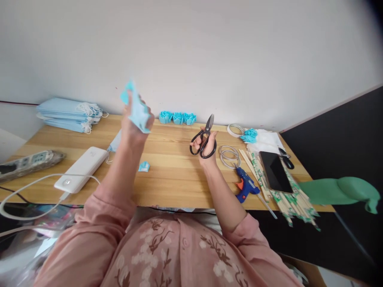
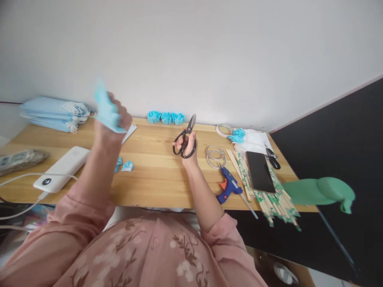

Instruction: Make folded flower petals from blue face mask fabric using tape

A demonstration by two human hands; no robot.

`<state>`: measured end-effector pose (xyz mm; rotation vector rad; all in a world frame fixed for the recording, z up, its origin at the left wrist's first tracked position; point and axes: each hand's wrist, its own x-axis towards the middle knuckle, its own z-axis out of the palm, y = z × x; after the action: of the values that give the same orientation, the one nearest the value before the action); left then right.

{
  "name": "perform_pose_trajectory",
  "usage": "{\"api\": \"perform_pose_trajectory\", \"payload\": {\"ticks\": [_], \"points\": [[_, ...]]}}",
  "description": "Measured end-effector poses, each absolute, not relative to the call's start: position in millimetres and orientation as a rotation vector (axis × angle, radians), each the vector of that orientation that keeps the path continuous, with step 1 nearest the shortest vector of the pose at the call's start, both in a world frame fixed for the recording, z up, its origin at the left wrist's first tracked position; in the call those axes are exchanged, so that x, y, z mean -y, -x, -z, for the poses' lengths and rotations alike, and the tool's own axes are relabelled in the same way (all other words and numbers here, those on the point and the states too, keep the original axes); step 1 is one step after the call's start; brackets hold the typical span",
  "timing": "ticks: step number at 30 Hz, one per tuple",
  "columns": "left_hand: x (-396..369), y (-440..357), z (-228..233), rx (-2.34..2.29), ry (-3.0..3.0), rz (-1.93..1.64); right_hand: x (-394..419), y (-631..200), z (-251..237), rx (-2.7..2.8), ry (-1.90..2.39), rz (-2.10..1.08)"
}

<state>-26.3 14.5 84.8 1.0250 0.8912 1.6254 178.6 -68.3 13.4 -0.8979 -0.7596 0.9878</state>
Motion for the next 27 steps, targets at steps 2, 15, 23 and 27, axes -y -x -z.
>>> {"api": "perform_pose_trajectory", "payload": {"ticks": [2,15,23,27], "points": [[-13.5,40.6,-102.1,-0.909,-1.114,-1.685,66.7,-181.1,-13.0,0.795,0.892,-0.985],[-5.8,23.0,-58.1,-1.02,-1.132,-1.413,64.7,-226.4,3.7,1.694,2.287,-0.015],[8.6,-4.8,-10.3,-1.003,-1.206,-1.093,71.8,-221.6,-30.2,1.651,1.886,-0.259],[13.6,-6.7,-6.8,-1.004,-1.419,-1.042,60.6,-194.0,-49.8,1.661,1.369,-0.61]]}}
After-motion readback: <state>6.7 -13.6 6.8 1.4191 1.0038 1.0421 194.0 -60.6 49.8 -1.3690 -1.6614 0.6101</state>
